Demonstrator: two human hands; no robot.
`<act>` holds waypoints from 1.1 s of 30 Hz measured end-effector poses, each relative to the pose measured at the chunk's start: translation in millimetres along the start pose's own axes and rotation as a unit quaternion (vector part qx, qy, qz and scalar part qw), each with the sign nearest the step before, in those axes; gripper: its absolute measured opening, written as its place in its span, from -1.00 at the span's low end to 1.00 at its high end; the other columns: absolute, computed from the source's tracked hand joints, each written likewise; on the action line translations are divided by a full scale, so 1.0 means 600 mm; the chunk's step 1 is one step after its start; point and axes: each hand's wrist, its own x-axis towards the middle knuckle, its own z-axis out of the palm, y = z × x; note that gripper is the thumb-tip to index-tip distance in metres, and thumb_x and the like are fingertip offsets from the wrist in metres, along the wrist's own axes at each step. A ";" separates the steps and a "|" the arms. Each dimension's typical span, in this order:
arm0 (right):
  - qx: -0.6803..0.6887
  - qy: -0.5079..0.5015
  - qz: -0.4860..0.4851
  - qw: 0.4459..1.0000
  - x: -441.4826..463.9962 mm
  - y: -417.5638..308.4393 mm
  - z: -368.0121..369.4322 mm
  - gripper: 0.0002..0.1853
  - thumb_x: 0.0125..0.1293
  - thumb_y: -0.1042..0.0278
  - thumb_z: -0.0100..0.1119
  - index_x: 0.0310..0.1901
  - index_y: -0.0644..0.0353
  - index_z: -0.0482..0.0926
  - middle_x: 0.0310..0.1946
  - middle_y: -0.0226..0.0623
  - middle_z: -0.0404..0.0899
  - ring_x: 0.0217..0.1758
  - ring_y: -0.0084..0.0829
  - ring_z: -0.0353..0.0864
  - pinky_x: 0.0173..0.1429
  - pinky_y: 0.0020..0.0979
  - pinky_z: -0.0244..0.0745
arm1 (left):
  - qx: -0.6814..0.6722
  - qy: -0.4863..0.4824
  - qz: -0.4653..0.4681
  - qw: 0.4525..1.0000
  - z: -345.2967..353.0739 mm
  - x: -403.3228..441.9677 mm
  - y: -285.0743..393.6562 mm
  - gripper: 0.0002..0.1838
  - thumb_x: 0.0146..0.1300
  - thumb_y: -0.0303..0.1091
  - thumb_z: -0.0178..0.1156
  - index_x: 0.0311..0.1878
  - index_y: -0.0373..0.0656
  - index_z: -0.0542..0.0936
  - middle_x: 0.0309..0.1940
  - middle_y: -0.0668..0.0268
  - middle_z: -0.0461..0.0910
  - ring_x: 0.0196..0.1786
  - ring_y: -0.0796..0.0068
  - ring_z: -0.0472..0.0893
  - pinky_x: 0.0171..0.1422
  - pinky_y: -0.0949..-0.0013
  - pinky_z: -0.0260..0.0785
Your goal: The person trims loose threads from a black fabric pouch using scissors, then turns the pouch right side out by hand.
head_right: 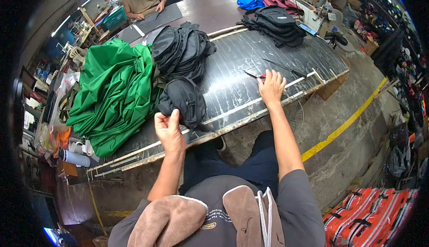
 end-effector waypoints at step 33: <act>0.638 -0.096 0.068 0.761 -0.015 -0.292 -0.183 -0.39 0.70 -0.01 -0.02 -0.36 0.37 0.69 -0.49 -0.34 0.61 -0.31 -0.51 0.53 -0.07 -0.37 0.43 | 0.494 -0.113 0.117 0.854 -0.048 -0.056 0.124 -0.33 0.19 -0.44 0.53 0.37 -0.21 0.51 0.30 0.11 0.52 0.21 0.23 0.63 0.21 0.25 0.54</act>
